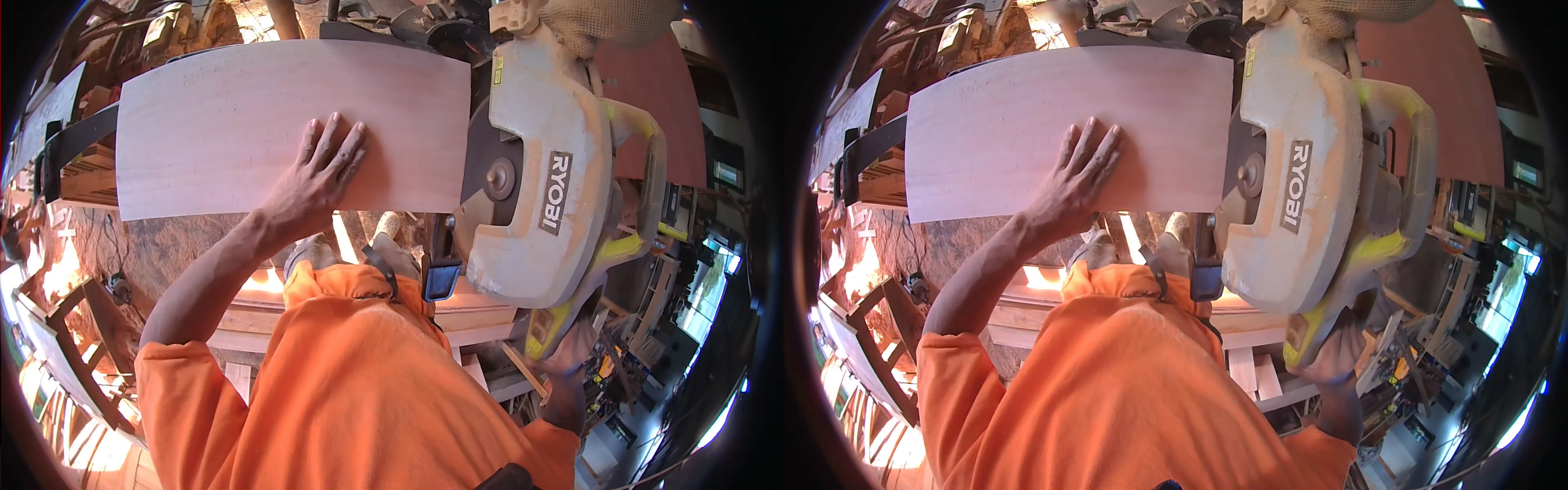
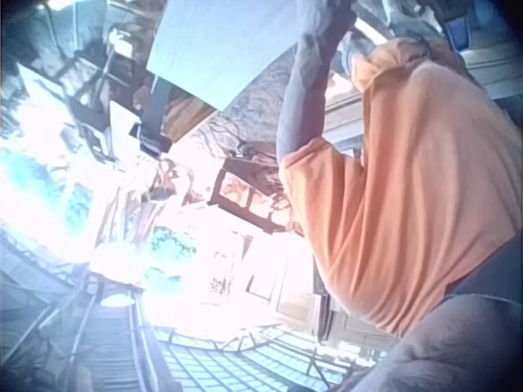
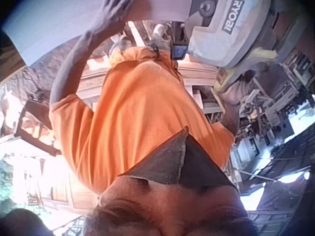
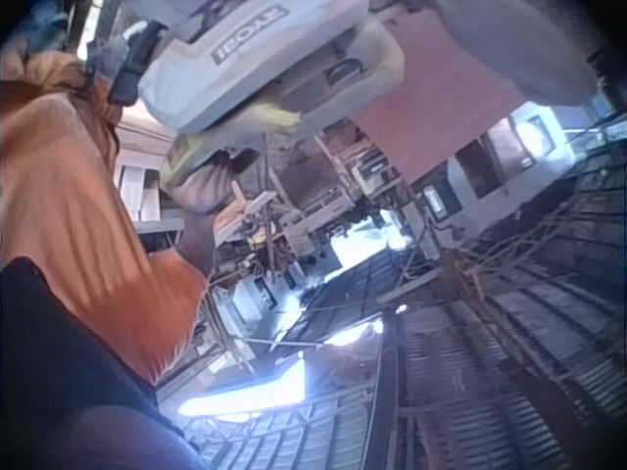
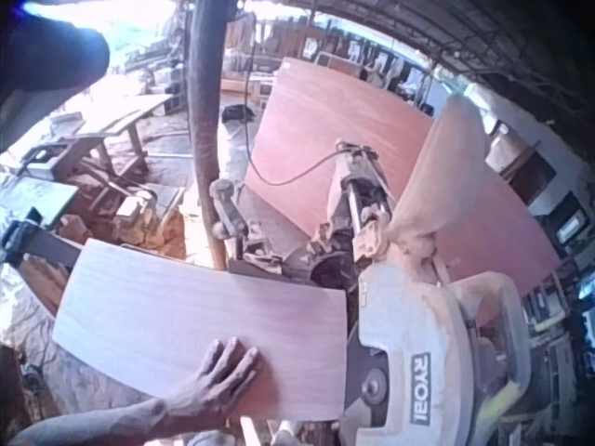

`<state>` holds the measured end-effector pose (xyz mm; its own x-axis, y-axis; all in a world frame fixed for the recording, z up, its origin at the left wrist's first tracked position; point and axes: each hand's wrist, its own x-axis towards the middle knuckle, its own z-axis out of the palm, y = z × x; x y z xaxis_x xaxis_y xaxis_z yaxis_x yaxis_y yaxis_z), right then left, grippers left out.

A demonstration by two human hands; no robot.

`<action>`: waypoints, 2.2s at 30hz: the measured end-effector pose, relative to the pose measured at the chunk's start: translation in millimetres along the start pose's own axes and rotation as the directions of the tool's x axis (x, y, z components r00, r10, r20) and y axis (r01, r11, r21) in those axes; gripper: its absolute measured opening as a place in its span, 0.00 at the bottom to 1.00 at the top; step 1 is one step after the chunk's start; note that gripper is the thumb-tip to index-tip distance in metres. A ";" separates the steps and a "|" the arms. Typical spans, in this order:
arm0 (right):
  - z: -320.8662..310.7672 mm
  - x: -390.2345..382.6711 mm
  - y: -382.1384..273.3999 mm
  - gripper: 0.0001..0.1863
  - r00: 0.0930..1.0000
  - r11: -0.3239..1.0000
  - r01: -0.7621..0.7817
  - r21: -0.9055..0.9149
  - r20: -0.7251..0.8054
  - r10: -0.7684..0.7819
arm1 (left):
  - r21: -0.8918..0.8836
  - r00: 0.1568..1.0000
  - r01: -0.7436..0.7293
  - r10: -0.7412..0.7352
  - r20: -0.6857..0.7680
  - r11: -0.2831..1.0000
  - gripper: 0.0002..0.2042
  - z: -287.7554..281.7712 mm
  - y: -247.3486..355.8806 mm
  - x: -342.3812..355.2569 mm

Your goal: The recorder is cutting a piece of wood using a miter saw and then fitting it into a wooden frame or drawer.

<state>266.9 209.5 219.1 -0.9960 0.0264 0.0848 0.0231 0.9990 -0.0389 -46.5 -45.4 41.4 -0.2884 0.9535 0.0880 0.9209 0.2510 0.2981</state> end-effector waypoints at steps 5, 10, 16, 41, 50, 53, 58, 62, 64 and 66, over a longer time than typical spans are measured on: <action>-1.4 4.4 6.4 0.34 1.000 1.000 0.017 -0.004 -0.014 -0.017 | -0.012 1.000 -0.002 0.003 0.004 1.000 0.36 0.7 2.1 -0.1; -3.5 10.2 9.1 0.36 1.000 1.000 0.028 -0.013 0.003 -0.028 | 0.004 1.000 -0.005 0.005 0.007 1.000 0.35 -3.7 1.4 -0.4; -5.6 39.4 6.6 0.28 1.000 1.000 0.015 0.003 -0.001 -0.015 | 0.040 0.998 -0.017 0.014 0.068 0.999 0.35 -8.4 0.8 2.9; 6.6 114.7 41.1 0.18 0.995 0.999 -0.035 -0.031 -0.093 0.032 | -0.079 1.000 -0.005 0.004 -0.013 0.997 0.34 -4.0 1.6 -2.4; 28.0 104.5 62.8 0.33 0.982 0.982 -0.097 -0.165 -0.179 0.067 | 0.095 0.996 -0.087 0.083 0.044 0.992 0.32 -6.6 2.2 -0.9; 37.6 112.8 57.5 0.33 0.961 0.983 -0.144 -0.110 -0.254 0.112 | 0.142 0.994 -0.101 0.095 0.051 0.985 0.32 -2.1 2.0 -5.3; 40.0 123.2 25.7 0.36 0.891 0.959 -0.278 -0.051 -0.388 0.238 | 0.244 0.998 0.043 -0.051 0.025 0.969 0.32 -14.8 6.7 -42.8; 58.6 95.2 -25.6 0.41 0.715 0.919 -0.377 0.120 -0.593 0.370 | 0.278 0.998 0.002 -0.018 0.055 0.961 0.34 -51.5 -9.9 -85.7; 85.7 67.8 -53.0 0.40 0.605 0.890 -0.300 0.345 -0.652 0.456 | 0.268 0.994 -0.042 0.014 0.106 0.963 0.35 -79.6 -11.2 -90.2; 108.8 45.9 -84.2 0.38 0.650 0.797 -0.178 0.577 -0.539 0.536 | 0.238 0.983 -0.081 0.038 0.182 0.968 0.39 -119.8 -1.9 -89.4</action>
<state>209.8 122.5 118.0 -0.5887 0.5723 0.5708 0.1464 0.7700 -0.6210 -53.9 -151.1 146.9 -0.2009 0.9767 -0.0752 0.9771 0.2053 0.0556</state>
